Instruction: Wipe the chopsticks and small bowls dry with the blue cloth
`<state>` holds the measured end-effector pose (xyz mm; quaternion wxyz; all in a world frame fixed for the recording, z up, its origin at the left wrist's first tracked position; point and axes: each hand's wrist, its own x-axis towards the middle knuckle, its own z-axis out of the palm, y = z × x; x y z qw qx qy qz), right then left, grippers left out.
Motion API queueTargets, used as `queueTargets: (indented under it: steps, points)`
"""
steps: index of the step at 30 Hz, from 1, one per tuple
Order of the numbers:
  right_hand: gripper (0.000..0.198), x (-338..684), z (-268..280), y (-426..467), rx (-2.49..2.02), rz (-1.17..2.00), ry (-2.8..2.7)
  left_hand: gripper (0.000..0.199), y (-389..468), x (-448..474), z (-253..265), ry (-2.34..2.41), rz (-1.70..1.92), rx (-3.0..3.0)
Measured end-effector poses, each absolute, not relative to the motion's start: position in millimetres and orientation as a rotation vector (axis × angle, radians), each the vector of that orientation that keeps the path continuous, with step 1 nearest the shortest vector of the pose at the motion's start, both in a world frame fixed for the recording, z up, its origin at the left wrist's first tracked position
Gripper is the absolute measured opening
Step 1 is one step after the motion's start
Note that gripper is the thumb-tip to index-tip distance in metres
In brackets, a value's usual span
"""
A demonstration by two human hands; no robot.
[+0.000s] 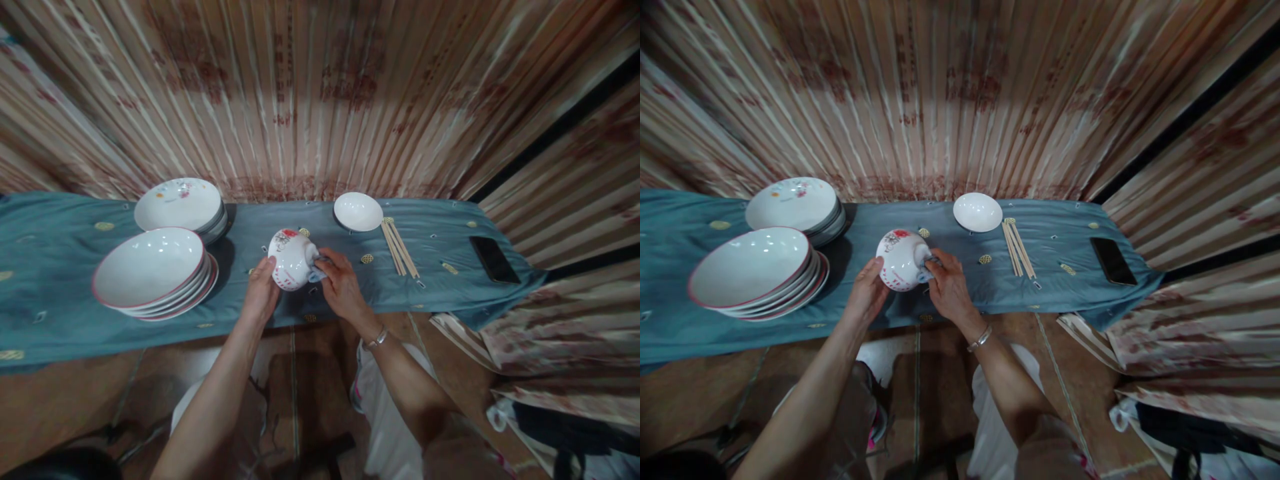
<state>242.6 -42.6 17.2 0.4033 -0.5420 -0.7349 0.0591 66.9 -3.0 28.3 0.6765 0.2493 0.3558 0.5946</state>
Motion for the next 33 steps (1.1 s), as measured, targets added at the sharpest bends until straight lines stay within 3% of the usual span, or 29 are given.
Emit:
queueTargets:
  steps: [19, 33]
  points:
    - [0.053, 238.9, 10.2, -35.0, -1.473, 0.161, -1.842, 0.045, -7.2, 70.5, 33.6, 0.765, 1.325, 0.591]
    - [0.033, 241.6, 15.7, -43.7, -1.403, 0.202, -1.802, 0.041, -3.7, 68.6, 28.0, 0.804, 1.350, 0.593]
